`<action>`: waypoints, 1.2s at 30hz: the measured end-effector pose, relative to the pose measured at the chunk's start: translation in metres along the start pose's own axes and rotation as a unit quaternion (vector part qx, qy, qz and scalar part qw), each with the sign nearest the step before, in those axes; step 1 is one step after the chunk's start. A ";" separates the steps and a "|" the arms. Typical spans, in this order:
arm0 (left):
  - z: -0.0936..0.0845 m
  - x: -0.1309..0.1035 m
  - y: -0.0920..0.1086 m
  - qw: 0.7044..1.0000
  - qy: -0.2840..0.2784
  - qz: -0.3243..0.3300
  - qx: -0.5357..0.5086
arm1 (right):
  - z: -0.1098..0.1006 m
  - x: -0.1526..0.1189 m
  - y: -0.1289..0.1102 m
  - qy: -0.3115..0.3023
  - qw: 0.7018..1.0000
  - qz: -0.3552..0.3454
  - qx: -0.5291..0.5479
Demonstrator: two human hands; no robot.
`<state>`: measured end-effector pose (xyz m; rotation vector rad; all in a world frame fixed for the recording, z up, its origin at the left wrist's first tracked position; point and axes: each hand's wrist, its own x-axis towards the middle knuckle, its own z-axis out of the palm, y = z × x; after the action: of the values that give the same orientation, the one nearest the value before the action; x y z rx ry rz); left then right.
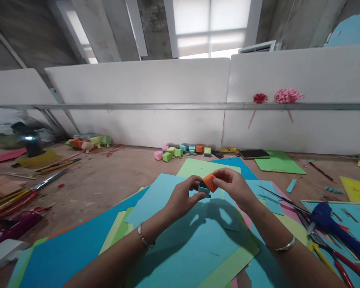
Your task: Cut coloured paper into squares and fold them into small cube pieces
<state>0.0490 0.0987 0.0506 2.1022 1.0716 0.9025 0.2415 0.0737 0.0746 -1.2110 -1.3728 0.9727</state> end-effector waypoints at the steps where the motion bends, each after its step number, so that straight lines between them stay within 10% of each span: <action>1: 0.000 0.000 0.001 1.000 0.003 -0.005 0.000 | 0.001 -0.001 -0.001 -0.006 1.000 -0.002 -0.003; 36: -0.007 0.007 -0.006 0.967 -0.035 -0.027 -0.250 | 0.005 -0.006 0.004 -0.056 0.944 -0.254 -0.205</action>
<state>0.0440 0.1091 0.0520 1.6642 0.7594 0.9477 0.2374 0.0687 0.0690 -1.0180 -1.9219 0.4039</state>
